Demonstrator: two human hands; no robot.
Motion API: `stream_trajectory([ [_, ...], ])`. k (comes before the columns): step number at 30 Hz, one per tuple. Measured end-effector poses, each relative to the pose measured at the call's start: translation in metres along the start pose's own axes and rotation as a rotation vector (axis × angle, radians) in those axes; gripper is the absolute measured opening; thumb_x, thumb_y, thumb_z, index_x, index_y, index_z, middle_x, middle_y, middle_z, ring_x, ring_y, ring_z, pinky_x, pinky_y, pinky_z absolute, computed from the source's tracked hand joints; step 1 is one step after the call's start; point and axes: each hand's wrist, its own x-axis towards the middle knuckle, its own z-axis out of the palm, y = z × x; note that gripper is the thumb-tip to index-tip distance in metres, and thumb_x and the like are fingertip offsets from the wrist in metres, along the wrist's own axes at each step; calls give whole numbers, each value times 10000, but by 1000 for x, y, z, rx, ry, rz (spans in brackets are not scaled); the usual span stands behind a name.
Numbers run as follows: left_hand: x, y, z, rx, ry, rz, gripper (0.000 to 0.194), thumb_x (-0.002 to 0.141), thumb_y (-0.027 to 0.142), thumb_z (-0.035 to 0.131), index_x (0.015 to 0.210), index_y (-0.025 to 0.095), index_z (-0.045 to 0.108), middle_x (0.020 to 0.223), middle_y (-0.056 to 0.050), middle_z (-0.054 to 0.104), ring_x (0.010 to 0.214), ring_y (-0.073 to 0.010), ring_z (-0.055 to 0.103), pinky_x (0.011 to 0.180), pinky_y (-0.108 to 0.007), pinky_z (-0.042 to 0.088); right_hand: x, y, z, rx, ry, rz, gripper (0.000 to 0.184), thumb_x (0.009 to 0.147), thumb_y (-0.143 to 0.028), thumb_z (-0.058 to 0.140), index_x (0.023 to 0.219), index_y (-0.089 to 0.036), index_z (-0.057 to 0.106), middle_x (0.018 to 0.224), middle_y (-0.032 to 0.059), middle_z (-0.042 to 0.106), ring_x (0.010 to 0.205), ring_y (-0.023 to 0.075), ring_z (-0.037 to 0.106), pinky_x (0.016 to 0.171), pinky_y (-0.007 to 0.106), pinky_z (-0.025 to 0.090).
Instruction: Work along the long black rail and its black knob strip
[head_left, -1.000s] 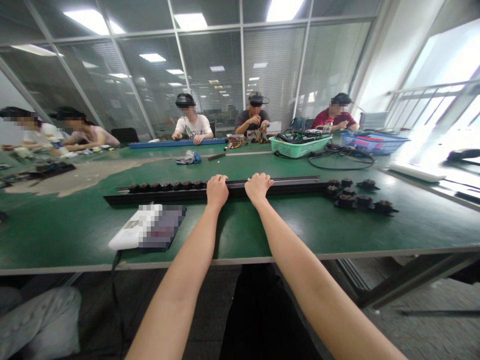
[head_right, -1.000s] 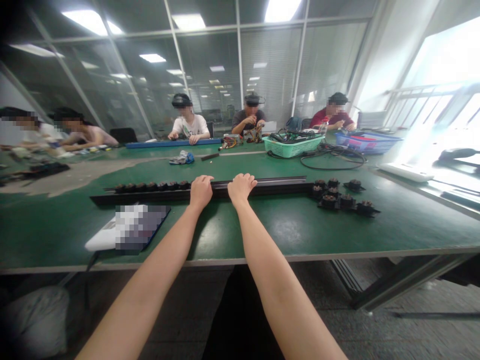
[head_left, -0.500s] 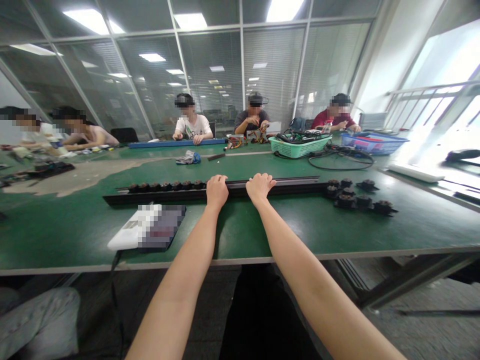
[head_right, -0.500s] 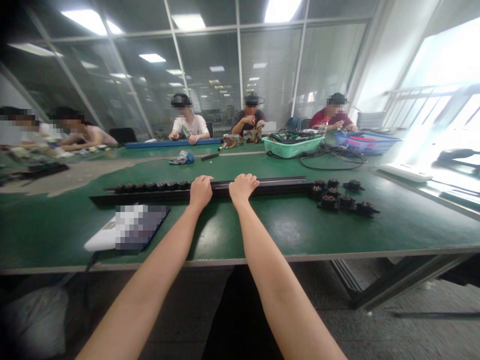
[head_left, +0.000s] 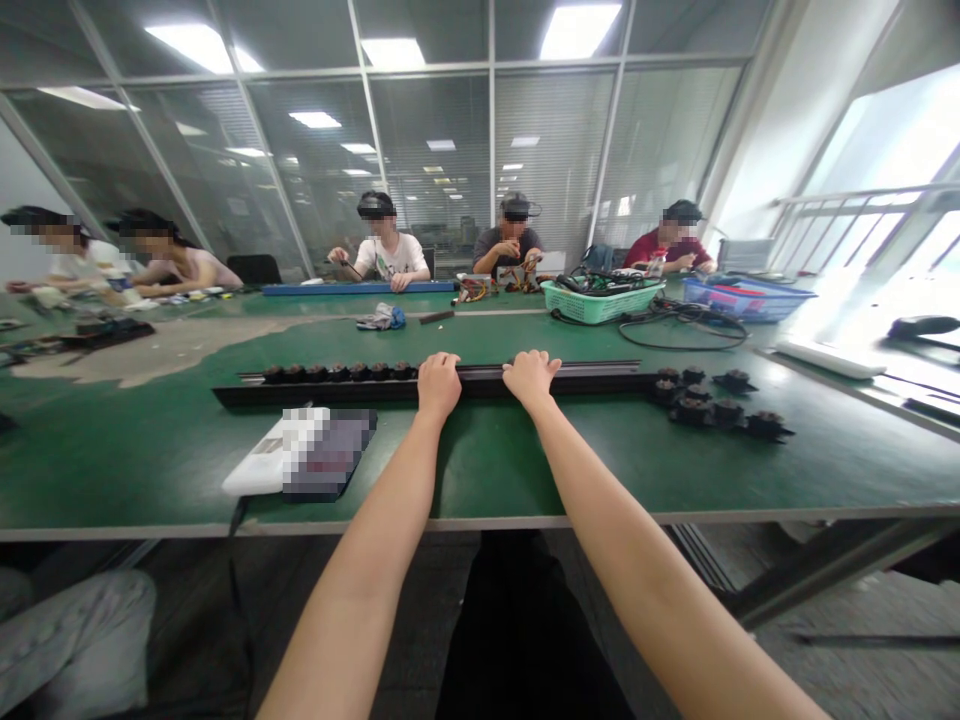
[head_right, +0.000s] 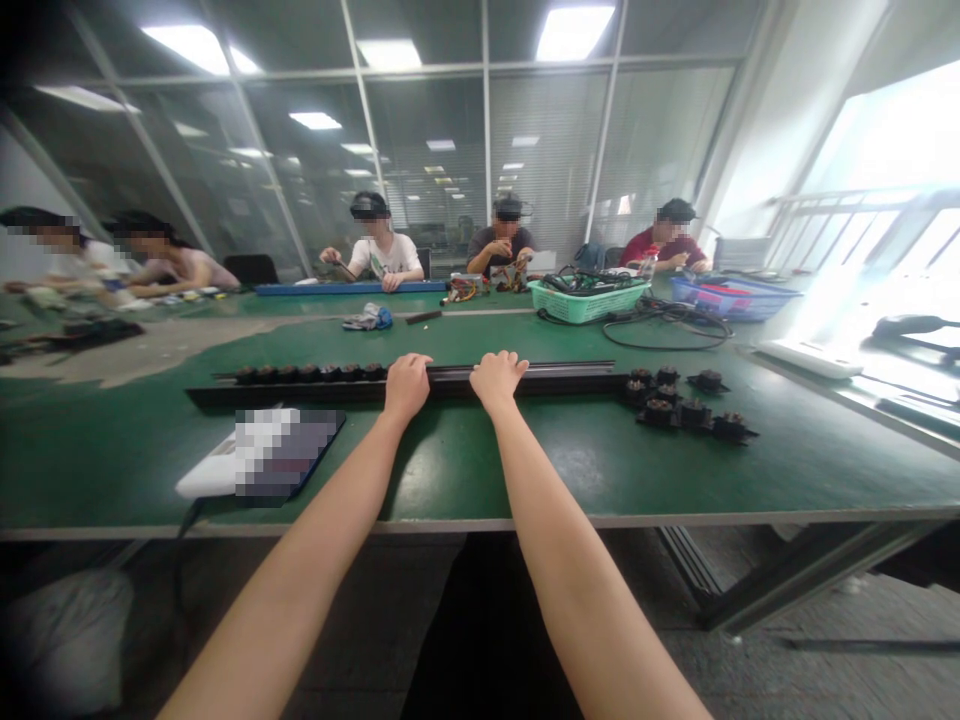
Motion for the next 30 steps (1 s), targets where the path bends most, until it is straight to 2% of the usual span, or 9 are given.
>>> stream_trajectory([
  [5, 0, 0, 0, -13, 2, 9, 448, 971, 79, 377, 1238, 153, 729, 1268, -175, 721, 1231, -316, 622, 1077, -456, 466, 11, 13, -6, -74, -71, -128, 333, 1024, -363, 585, 1129, -110, 774, 1257, 236, 704, 1248, 356, 566, 1041, 486, 353],
  [9, 0, 0, 2, -6, 6, 6, 446, 973, 83, 378, 1234, 162, 731, 1266, -166, 722, 1229, -314, 625, 1076, -451, 466, 18, 21, -8, -71, -115, -164, 352, 1028, -435, 616, 1091, -128, 776, 1207, 201, 732, 1201, 322, 600, 1006, 420, 371],
  [15, 1, 0, 5, -10, 10, 7, 431, 965, 91, 392, 1214, 174, 735, 1249, -173, 723, 1224, -317, 626, 1066, -466, 477, 14, 31, -3, -69, -76, -232, 381, 1062, -464, 569, 1108, -146, 773, 1243, 184, 709, 1206, 301, 554, 1010, 396, 352],
  [23, 2, 3, 5, -19, 16, -2, 434, 955, 88, 396, 1207, 186, 736, 1252, -163, 722, 1208, -318, 631, 1068, -475, 483, 5, 32, 8, -31, 2, -194, 405, 1087, -456, 513, 1195, -138, 739, 1280, 195, 668, 1230, 316, 503, 1039, 417, 337],
  [30, 2, 6, 4, -8, -6, -16, 433, 971, 89, 392, 1225, 171, 732, 1276, -162, 717, 1230, -317, 624, 1093, -466, 468, 5, 33, 8, -14, -5, -195, 393, 1090, -454, 509, 1185, -142, 729, 1284, 188, 665, 1242, 317, 484, 1041, 412, 323],
])
